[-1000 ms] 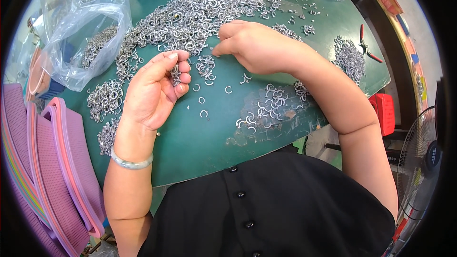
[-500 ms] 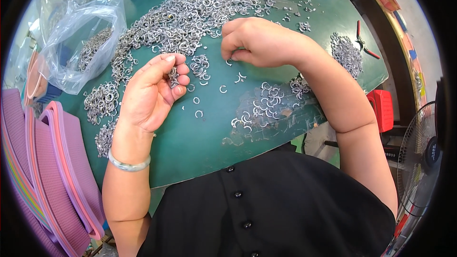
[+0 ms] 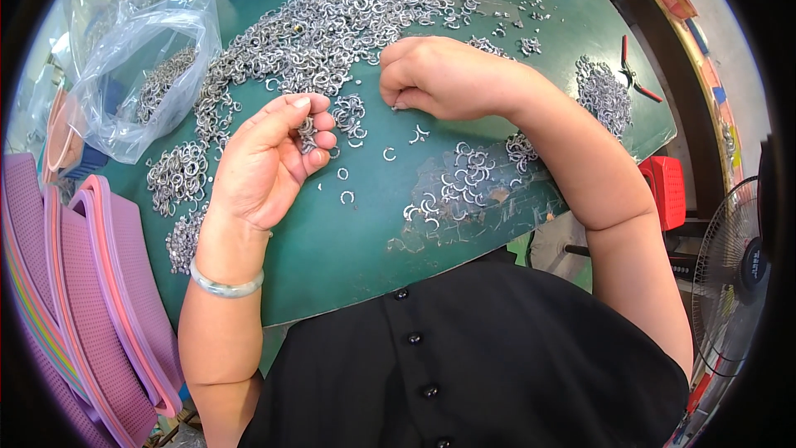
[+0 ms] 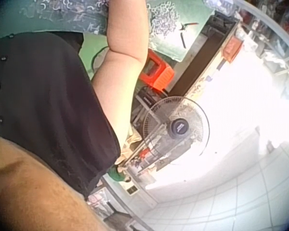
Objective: The person assembles small metal rings and links by hand at a workstation, picking individual pieces from a pile and joining them together.
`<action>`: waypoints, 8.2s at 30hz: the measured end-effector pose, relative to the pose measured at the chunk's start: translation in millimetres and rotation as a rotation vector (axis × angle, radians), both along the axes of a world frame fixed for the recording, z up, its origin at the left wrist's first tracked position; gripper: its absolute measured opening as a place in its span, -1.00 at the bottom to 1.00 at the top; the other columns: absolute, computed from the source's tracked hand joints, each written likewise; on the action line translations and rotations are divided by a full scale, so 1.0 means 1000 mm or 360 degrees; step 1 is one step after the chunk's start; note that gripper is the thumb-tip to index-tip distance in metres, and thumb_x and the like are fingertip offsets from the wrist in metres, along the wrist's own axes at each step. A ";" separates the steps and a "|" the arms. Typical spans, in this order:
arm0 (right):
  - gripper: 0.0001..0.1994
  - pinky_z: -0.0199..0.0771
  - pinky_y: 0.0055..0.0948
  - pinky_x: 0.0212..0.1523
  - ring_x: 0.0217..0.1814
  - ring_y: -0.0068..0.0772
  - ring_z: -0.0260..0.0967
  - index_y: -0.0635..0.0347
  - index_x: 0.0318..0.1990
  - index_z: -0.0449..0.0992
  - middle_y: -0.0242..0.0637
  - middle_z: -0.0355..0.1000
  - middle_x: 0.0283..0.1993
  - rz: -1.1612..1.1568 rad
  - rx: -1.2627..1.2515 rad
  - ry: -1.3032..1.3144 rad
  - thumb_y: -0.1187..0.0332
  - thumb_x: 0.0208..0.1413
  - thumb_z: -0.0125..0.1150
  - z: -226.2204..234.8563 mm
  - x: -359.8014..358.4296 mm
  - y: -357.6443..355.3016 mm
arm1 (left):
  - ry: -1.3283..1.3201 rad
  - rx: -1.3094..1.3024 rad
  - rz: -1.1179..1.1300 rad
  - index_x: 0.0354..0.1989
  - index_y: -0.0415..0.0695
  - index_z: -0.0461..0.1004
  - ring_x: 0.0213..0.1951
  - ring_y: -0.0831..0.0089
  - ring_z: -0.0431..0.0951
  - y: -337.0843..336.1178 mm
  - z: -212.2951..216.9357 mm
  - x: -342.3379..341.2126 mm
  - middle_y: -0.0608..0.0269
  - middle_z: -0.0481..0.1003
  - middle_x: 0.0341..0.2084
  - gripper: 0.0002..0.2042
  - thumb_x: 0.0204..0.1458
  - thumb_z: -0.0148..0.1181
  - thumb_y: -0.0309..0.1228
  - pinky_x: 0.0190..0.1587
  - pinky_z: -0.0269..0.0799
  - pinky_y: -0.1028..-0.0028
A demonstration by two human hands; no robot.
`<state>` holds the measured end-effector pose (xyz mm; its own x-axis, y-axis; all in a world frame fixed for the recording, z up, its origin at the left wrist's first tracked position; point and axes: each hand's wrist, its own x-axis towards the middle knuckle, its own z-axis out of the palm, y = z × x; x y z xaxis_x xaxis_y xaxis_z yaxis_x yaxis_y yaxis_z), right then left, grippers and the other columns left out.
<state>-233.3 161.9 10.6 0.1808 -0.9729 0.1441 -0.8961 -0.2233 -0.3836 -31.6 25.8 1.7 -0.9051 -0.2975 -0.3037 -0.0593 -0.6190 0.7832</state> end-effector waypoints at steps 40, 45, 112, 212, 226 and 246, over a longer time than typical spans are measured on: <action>-0.94 0.35 -0.27 -0.30 -0.29 -0.15 0.32 0.21 -0.50 0.42 -0.27 0.31 -0.47 -0.0048 -0.0137 0.0028 0.48 -0.17 0.16 0.005 0.030 0.000 | 0.0011 0.0012 0.0134 -0.25 -0.24 0.38 -0.36 0.50 0.43 -0.008 0.001 0.001 0.23 0.42 -0.37 -0.81 0.12 -0.04 -0.36 -0.32 0.39 0.59; -0.94 0.40 -0.27 -0.24 -0.24 -0.17 0.36 0.20 -0.56 0.45 -0.25 0.36 -0.45 -0.0081 -0.0185 0.0075 0.43 -0.21 0.14 0.000 0.036 -0.001 | 0.0012 0.0001 0.0121 -0.25 -0.23 0.38 -0.37 0.50 0.43 -0.008 0.000 0.001 0.24 0.42 -0.37 -0.82 0.12 -0.04 -0.36 -0.32 0.39 0.58; -0.95 0.35 -0.30 -0.31 -0.32 -0.18 0.32 0.20 -0.49 0.42 -0.27 0.30 -0.46 0.0036 -0.0167 -0.0010 0.48 -0.15 0.16 0.005 0.024 -0.001 | -0.0315 -0.0434 -0.0011 -0.36 -0.20 0.48 -0.60 0.62 0.37 0.010 0.009 -0.002 0.35 0.42 -0.60 -0.85 0.07 0.05 -0.39 -0.59 0.26 0.68; -0.96 0.25 -0.64 -0.39 -0.43 -0.68 0.21 0.31 -0.43 0.47 -0.43 0.33 -0.41 -0.0054 0.0292 -0.1165 0.52 -0.05 0.17 0.006 0.028 -0.001 | -0.0711 -0.2424 0.1135 -0.26 -0.23 0.52 -0.35 0.51 0.48 -0.152 0.014 0.027 0.22 0.54 -0.38 -0.77 -0.03 0.11 -0.35 -0.20 0.35 0.51; -0.96 0.33 -0.47 -0.35 -0.39 -0.42 0.31 0.27 -0.47 0.45 -0.32 0.35 -0.45 0.0066 0.0095 -0.0496 0.53 -0.12 0.17 0.017 0.015 0.011 | -0.0157 -0.1668 0.0139 -0.36 -0.25 0.49 -0.55 0.76 0.27 0.006 0.016 -0.002 0.50 0.39 -0.61 -0.89 0.02 0.09 -0.47 -0.51 0.19 0.68; -0.93 0.34 -0.29 -0.35 -0.32 -0.19 0.31 0.23 -0.50 0.41 -0.27 0.31 -0.47 0.0367 -0.0123 -0.0211 0.48 -0.16 0.18 0.006 0.030 0.015 | -0.0111 -0.1592 -0.0133 -0.36 -0.23 0.49 -0.53 0.72 0.32 0.025 -0.001 0.002 0.43 0.44 -0.57 -0.88 0.04 0.11 -0.44 -0.46 0.27 0.65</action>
<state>-203.4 176.9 16.9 0.3711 -0.8933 0.2538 -0.7612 -0.4491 -0.4678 -29.8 51.2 1.0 -0.9245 -0.3812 -0.0021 -0.1381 0.3298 0.9339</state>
